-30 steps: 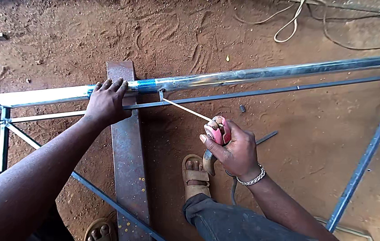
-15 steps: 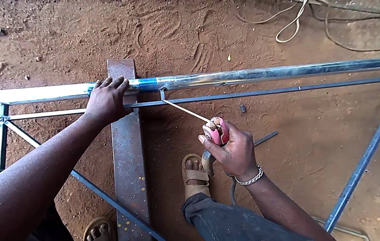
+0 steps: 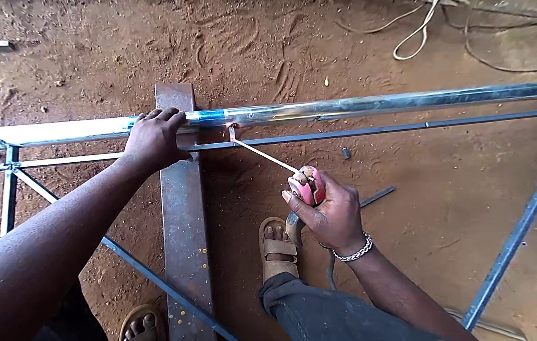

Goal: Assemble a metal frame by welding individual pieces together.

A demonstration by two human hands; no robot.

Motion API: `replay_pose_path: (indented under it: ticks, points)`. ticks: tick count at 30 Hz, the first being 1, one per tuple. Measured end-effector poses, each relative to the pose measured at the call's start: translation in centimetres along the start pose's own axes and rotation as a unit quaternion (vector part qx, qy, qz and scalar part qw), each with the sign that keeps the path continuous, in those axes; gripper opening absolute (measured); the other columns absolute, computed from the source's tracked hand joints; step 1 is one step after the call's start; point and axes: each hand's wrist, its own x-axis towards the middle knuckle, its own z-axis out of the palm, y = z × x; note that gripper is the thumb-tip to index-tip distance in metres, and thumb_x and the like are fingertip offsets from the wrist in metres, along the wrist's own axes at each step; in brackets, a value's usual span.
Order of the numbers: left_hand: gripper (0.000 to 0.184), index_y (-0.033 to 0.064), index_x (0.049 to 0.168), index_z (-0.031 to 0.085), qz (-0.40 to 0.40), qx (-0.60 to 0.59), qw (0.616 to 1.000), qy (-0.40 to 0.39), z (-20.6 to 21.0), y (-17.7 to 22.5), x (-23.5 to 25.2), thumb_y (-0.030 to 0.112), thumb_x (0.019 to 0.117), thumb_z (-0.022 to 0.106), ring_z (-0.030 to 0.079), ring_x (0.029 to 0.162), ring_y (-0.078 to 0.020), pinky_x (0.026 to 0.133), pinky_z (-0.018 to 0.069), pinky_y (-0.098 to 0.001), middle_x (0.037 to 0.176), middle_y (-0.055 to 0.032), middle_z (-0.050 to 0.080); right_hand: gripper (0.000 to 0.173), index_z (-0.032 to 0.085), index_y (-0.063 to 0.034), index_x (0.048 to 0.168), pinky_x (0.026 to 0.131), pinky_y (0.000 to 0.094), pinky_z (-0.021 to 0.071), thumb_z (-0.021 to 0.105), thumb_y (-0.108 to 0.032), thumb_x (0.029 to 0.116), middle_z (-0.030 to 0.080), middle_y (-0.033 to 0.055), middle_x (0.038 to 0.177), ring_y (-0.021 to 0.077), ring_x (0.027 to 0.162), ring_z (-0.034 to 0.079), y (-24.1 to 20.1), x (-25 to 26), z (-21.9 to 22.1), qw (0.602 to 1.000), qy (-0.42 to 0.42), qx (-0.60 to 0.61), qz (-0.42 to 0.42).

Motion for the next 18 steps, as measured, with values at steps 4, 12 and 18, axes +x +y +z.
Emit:
replay_pose_path:
  ticks: [4, 12, 18]
  points:
    - [0.087, 0.008, 0.146, 0.055, -0.004, -0.001, 1.0, -0.002, -0.1, 0.0, 0.0, 0.041, 0.0734, 0.091, 0.053, 0.138, -0.0402, 0.111, 0.0417, -0.0626, 0.151, -0.0153, 0.055, 0.036, 0.07, -0.0056, 0.105, 0.06, 0.0253, 0.0553, 0.07, -0.039, 0.0892, 0.071, 0.0025, 0.079, 0.0052, 0.069, 0.068, 0.1, 0.0, 0.2, 1.0, -0.006, -0.006, 0.011]
    - [0.083, 0.0037, 0.146, 0.055, 0.02, -0.023, 1.0, 0.0, -0.4, -0.4, -0.3, 0.037, 0.0776, 0.088, 0.055, 0.134, -0.0442, 0.107, 0.0426, -0.0656, 0.151, -0.0182, 0.054, 0.038, 0.071, -0.0029, 0.103, 0.059, 0.0258, 0.0544, 0.07, -0.038, 0.088, 0.07, 0.0043, 0.076, 0.0062, 0.067, 0.067, 0.0, 0.0, 0.1, 1.0, 0.0, -0.007, 0.0]
    - [0.085, 0.0106, 0.143, 0.059, 0.028, -0.032, 0.999, 0.029, 0.9, -1.4, 0.1, 0.051, 0.0733, 0.086, 0.057, 0.131, -0.0412, 0.104, 0.0449, -0.0656, 0.149, -0.0136, 0.057, 0.04, 0.071, -0.001, 0.105, 0.06, 0.0322, 0.0567, 0.07, -0.038, 0.0883, 0.072, 0.0078, 0.078, 0.0118, 0.069, 0.07, -0.2, 0.0, -0.1, 1.0, -0.006, -0.015, 0.005]
